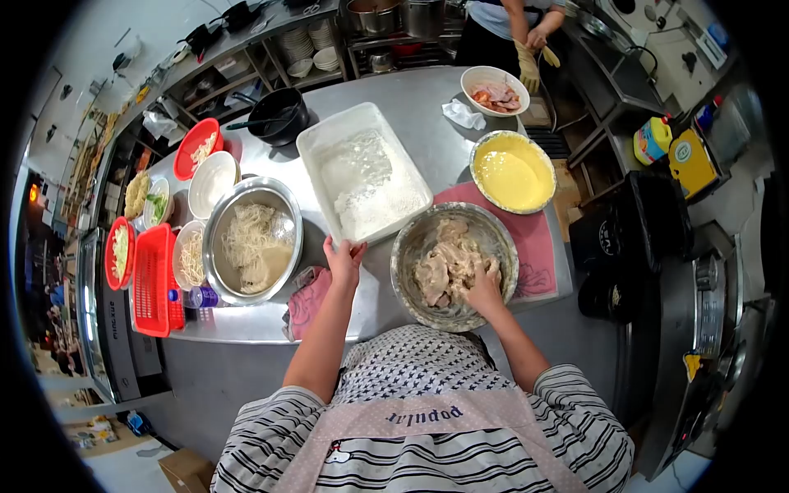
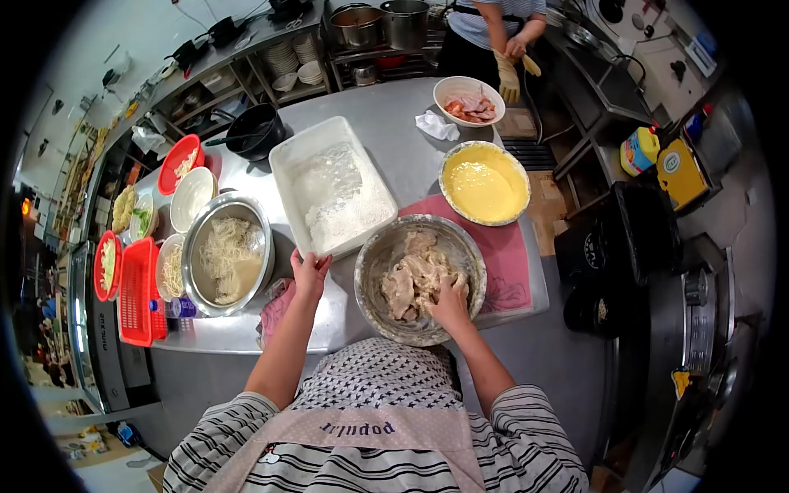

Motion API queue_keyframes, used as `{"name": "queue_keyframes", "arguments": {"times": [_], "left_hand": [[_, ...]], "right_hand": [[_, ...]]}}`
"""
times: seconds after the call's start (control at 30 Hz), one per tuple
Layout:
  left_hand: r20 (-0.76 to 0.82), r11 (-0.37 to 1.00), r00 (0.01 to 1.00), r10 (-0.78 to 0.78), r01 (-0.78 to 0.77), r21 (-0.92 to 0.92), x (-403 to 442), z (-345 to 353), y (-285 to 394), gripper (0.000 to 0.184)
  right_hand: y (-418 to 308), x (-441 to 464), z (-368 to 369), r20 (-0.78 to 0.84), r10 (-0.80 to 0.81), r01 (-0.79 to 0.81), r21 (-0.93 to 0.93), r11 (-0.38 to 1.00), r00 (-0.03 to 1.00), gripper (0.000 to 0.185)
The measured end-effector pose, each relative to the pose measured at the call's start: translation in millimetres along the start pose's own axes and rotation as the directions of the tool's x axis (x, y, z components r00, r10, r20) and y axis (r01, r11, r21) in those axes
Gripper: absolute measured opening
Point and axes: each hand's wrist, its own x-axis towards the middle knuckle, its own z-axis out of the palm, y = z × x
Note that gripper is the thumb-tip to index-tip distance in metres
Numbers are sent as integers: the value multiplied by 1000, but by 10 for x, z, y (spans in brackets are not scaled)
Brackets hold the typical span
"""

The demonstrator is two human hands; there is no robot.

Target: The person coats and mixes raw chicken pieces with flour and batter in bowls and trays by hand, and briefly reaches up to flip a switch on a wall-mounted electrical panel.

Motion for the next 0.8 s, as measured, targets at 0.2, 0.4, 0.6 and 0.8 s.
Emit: {"name": "queue_keyframes", "arguments": {"times": [0.2,0.4,0.6,0.8], "left_hand": [[98,839,954,-283,198,506,-557,136,-116,51],[436,526,897,76,-407,747,-346,150,-705,44],[446,403,893,56,-429,808,-511,262,-452,42],[440,441,897,43,-412,797,-426,255,-490,40]], "right_hand": [[-239,516,293,-30,167,-166,42,985,985,88],[-704,133,222,453,-223,356,-233,905,863,61],[-238,416,117,139,14,-16,9,1000,990,49],[-198,528,-416,21,-127,112,353,929,992,41]]}}
